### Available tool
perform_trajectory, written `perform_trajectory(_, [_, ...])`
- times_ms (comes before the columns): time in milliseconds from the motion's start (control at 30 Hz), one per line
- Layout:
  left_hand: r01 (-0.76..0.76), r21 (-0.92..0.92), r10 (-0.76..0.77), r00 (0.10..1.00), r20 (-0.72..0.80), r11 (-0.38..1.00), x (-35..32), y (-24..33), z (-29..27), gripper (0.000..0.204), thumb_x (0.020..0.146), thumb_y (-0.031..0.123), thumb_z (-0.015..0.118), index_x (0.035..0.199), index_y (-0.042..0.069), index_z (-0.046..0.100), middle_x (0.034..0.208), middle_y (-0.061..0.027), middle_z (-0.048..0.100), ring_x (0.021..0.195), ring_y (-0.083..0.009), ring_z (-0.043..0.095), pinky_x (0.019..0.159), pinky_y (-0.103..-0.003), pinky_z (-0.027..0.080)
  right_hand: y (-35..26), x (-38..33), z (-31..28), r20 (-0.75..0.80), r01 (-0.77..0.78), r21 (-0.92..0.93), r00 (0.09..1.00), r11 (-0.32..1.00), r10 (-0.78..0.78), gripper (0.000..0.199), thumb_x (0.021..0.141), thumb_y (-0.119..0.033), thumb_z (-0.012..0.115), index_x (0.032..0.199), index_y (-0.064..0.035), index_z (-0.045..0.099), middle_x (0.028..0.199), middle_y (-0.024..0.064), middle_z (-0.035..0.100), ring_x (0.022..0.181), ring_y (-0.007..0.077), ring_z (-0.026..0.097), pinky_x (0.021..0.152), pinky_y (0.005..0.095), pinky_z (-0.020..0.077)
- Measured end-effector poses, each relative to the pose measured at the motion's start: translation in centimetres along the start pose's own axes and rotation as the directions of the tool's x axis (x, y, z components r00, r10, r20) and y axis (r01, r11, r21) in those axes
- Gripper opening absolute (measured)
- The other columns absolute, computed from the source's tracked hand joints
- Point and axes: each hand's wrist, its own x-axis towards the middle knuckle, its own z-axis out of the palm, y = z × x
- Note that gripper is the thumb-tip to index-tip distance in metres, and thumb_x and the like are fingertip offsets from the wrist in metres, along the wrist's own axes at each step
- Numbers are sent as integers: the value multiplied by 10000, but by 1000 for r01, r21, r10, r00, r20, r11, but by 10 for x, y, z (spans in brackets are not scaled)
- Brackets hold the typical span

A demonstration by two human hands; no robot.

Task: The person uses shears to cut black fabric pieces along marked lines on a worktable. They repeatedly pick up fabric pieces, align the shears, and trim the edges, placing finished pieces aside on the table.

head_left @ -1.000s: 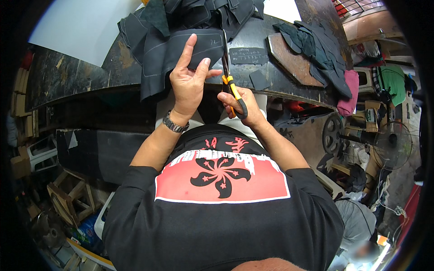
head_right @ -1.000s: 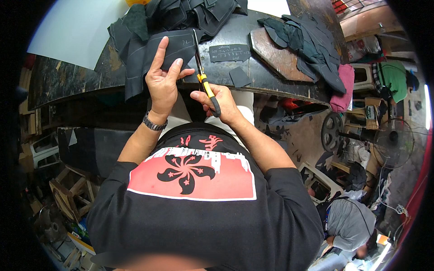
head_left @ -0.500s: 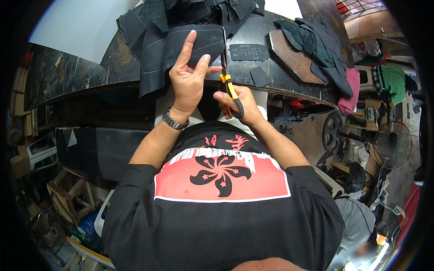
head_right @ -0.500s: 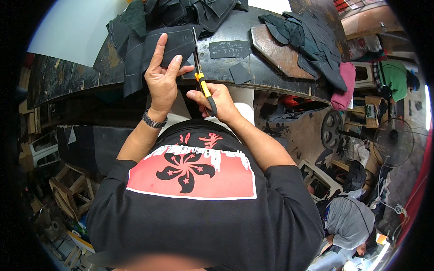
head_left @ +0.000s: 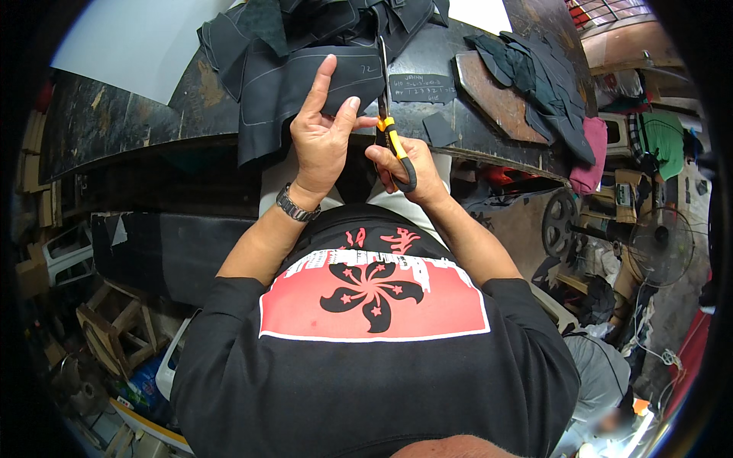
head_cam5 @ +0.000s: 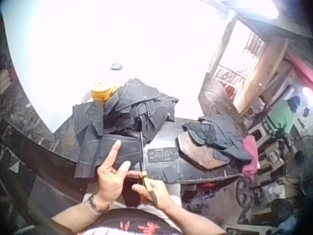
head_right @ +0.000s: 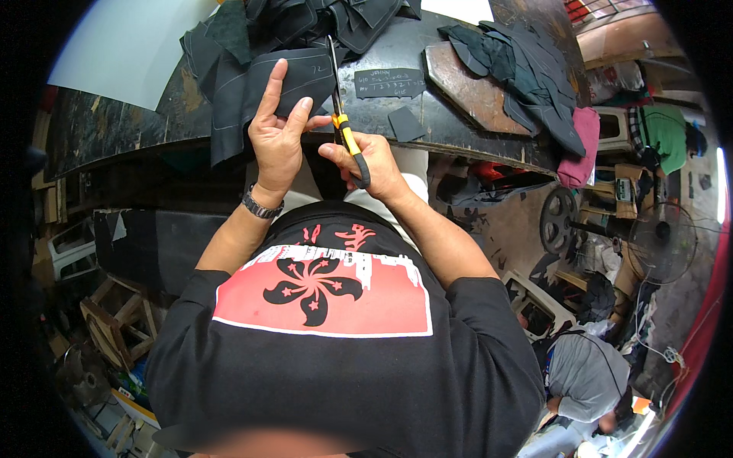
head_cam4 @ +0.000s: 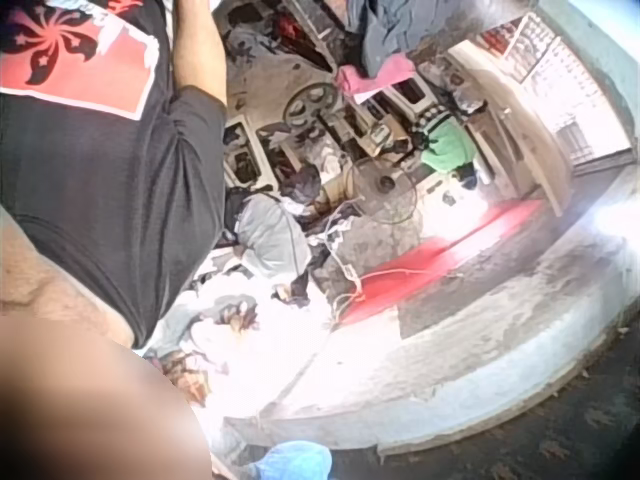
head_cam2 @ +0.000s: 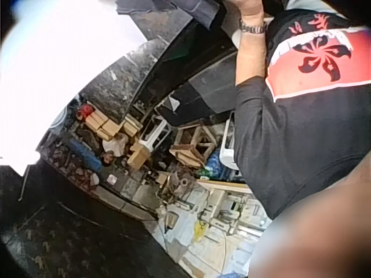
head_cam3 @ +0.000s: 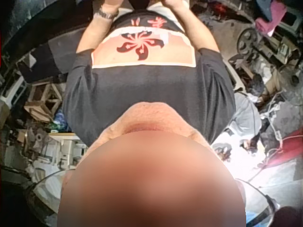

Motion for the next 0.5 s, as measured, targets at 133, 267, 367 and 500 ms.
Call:
perform_trajectory(133, [-15, -21, 15, 1000, -14, 1000, -2, 2, 0, 622, 908, -74, 551, 1479, 43, 335, 1415, -78, 475, 951, -85, 621, 774, -252, 600, 1, -3, -1, 0, -14, 10, 1000, 1000, 14, 324, 852, -308, 756, 733, -54, 593, 526, -1, 524, 406, 69, 487, 376, 212, 374])
perform_trajectory(267, [-211, 269, 240, 967, -81, 940, 7, 14, -17, 547, 874, -65, 609, 1400, 23, 487, 1315, -71, 583, 1088, -134, 593, 977, -261, 446, 1, -3, -8, -71, -7, -8, 997, 1000, 7, 298, 879, -255, 728, 735, -44, 573, 538, 12, 531, 406, 81, 485, 371, 215, 372])
perform_trajectory(367, [-263, 248, 327, 906, -269, 932, 27, 38, -41, 324, 865, -8, 689, 1186, 22, 669, 1173, -92, 678, 1074, -143, 621, 977, -281, 466, -5, -3, -24, -105, -36, -80, 994, 996, 27, 285, 855, -262, 752, 789, -26, 607, 568, 23, 544, 430, 85, 508, 387, 217, 401])
perform_trajectory(500, [-415, 292, 485, 844, -228, 862, 58, 82, -61, 260, 821, -41, 724, 1073, 21, 707, 1067, -85, 712, 921, -114, 660, 867, -241, 516, -14, -4, -37, -99, -77, -53, 993, 996, 71, 351, 819, -324, 782, 728, -41, 597, 562, 30, 555, 425, 96, 523, 420, 232, 392])
